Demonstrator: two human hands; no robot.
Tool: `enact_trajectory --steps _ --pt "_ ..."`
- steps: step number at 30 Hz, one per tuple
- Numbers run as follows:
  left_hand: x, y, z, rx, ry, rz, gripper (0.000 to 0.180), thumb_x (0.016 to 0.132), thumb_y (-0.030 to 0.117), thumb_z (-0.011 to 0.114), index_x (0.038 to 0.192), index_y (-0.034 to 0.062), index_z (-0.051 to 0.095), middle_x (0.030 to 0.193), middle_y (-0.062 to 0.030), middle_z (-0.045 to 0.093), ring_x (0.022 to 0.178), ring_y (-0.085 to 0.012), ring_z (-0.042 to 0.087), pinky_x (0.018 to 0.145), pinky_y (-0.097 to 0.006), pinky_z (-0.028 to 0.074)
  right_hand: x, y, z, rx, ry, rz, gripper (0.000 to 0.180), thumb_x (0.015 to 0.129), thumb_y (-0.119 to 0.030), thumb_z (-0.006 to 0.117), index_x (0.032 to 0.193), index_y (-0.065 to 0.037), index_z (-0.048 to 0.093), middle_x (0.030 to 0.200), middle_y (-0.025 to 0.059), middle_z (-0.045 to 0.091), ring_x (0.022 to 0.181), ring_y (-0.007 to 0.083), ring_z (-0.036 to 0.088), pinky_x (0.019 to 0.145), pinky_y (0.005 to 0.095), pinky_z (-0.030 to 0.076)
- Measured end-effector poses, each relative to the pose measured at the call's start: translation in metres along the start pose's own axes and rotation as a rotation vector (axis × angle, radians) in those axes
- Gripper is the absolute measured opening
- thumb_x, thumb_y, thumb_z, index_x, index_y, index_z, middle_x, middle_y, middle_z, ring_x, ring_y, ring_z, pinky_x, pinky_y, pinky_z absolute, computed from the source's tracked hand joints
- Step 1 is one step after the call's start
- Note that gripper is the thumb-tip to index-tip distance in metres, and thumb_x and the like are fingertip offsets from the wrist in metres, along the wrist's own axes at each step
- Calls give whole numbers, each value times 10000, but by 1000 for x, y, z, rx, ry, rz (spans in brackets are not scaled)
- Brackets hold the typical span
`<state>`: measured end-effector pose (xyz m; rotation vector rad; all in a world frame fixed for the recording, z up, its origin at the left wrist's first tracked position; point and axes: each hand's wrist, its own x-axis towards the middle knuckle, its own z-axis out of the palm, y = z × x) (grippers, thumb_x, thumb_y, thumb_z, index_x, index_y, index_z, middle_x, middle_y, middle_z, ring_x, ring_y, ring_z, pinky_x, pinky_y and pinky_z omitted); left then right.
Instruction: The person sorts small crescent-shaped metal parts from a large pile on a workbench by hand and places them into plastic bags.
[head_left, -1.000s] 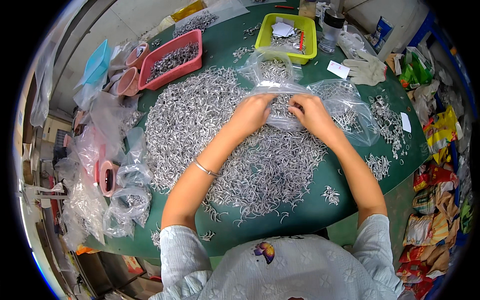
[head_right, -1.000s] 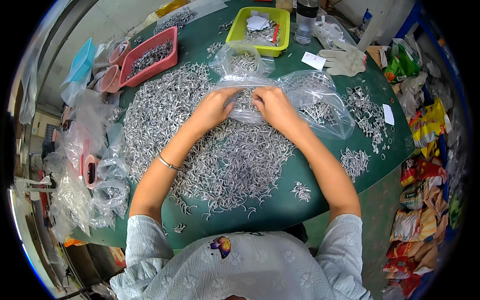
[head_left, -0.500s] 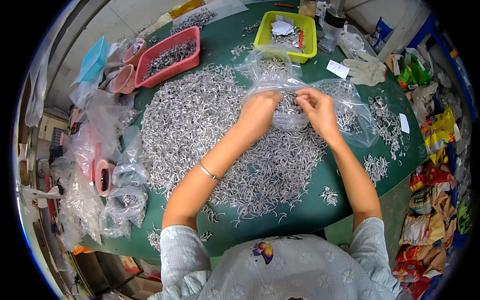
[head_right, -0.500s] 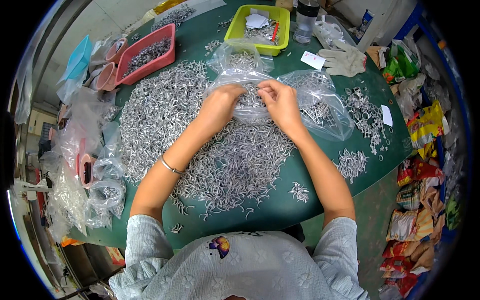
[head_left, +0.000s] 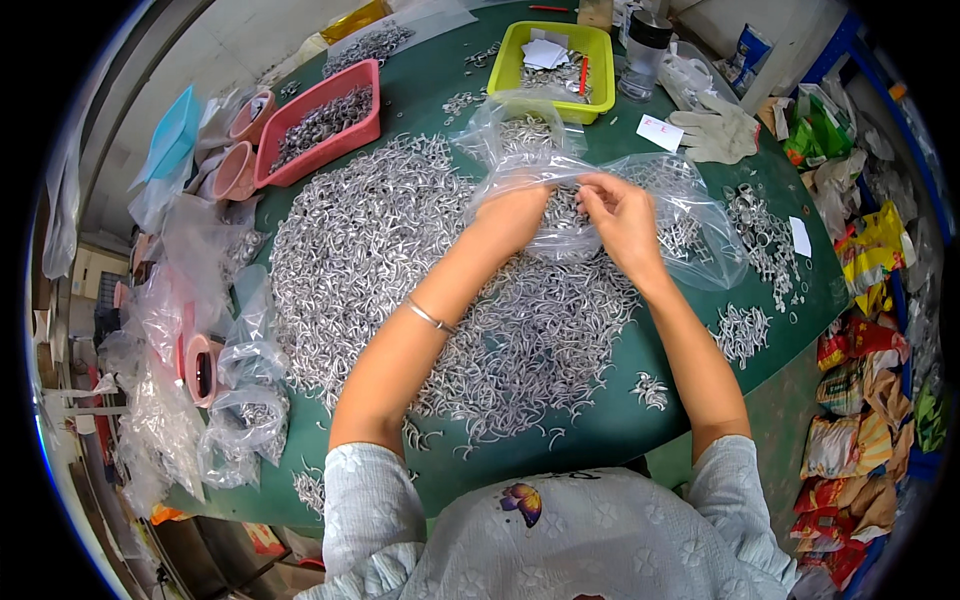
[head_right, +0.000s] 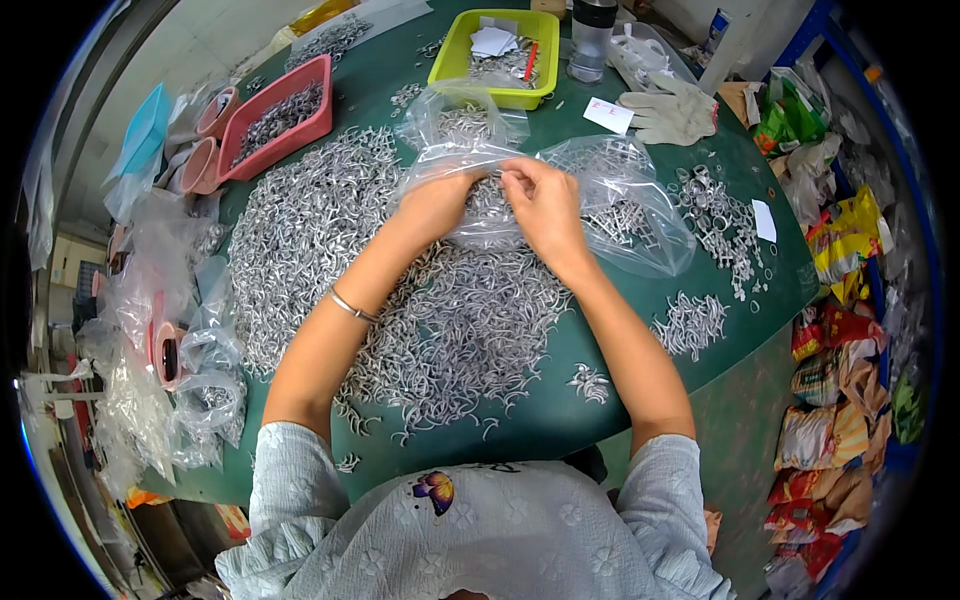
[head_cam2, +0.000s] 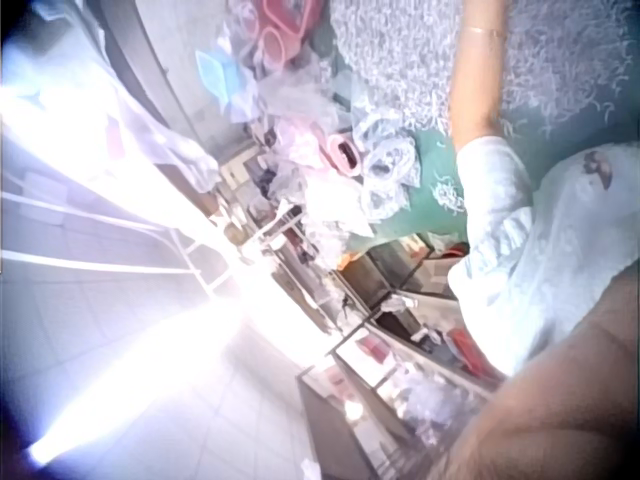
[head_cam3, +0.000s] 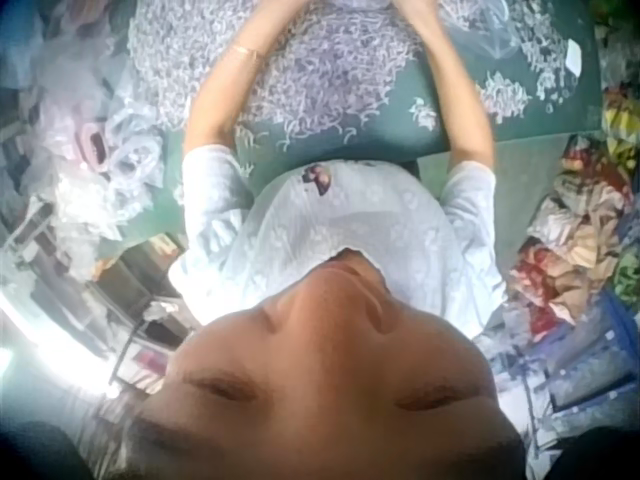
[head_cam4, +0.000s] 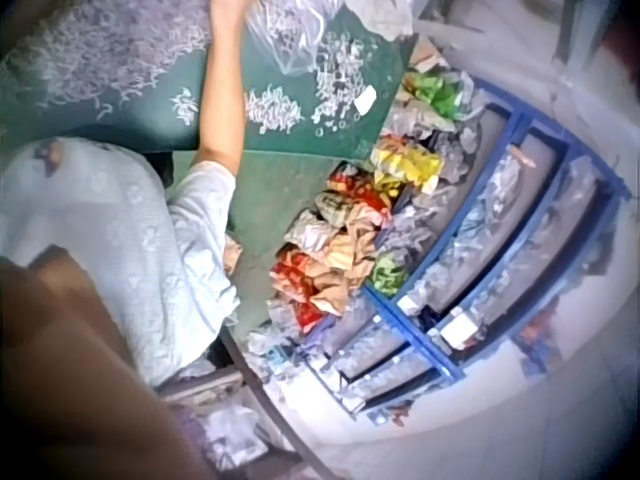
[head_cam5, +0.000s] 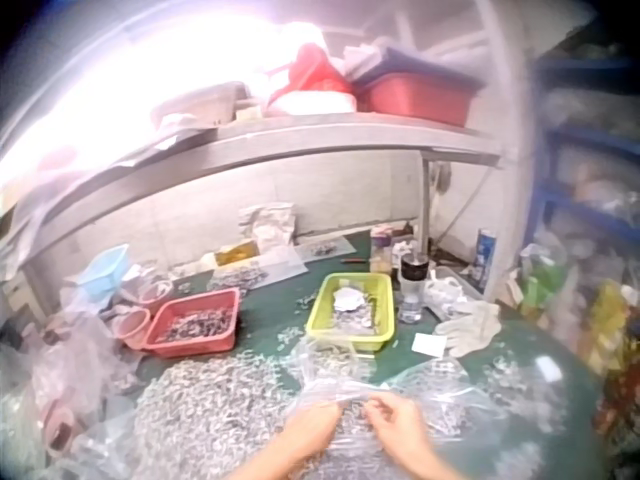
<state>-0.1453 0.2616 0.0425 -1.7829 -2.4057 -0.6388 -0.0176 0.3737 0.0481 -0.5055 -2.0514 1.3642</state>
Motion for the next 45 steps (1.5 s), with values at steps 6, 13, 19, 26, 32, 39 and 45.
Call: enact_trajectory --steps 6,13,19,26,32,39,45 --pt "-4 9 -24 -5 -228 -62 218 791 -1 537 996 13 612 966 -203 637 903 -372 610 749 -442 481 -1 14 -5 -38 31 -73 147 821 -36 622 946 35 649 787 120 677 662 176 643 615 283 509" --pt "-10 12 -33 -32 -83 -76 180 793 19 570 960 3 634 912 -210 645 870 -372 616 739 -426 486 -3 5 -6 65 23 0 115 815 -29 637 903 45 635 763 112 673 675 150 647 628 275 521" --pt "12 10 -4 -77 -86 -178 183 810 68 584 976 7 630 972 -233 626 910 -382 603 765 -462 474 -2 5 -5 59 7 22 116 835 -17 610 926 54 621 794 105 671 710 138 649 653 265 525" --pt "17 -6 24 18 0 -88 202 796 19 533 987 -19 587 975 -232 612 916 -384 603 777 -451 480 0 7 -7 68 18 12 118 832 -15 607 924 58 620 791 111 670 705 142 649 647 265 524" --pt "25 -13 33 55 -72 -179 188 797 12 529 972 -2 595 946 -222 602 858 -391 585 739 -473 456 0 7 -8 34 -12 11 120 842 -6 598 939 63 615 813 95 664 725 124 645 651 248 525" --pt "27 -16 29 70 -19 -77 167 820 93 584 956 -2 609 919 -221 615 850 -395 591 732 -468 464 0 8 -8 8 -38 14 118 856 5 582 952 69 604 848 81 658 749 104 638 660 235 527" --pt "12 14 -4 -170 60 -192 129 793 75 599 902 35 653 1065 -227 597 870 -418 611 741 -456 503 -3 10 -9 112 -59 85 157 882 -19 572 1019 56 581 865 84 662 775 115 643 705 220 521"
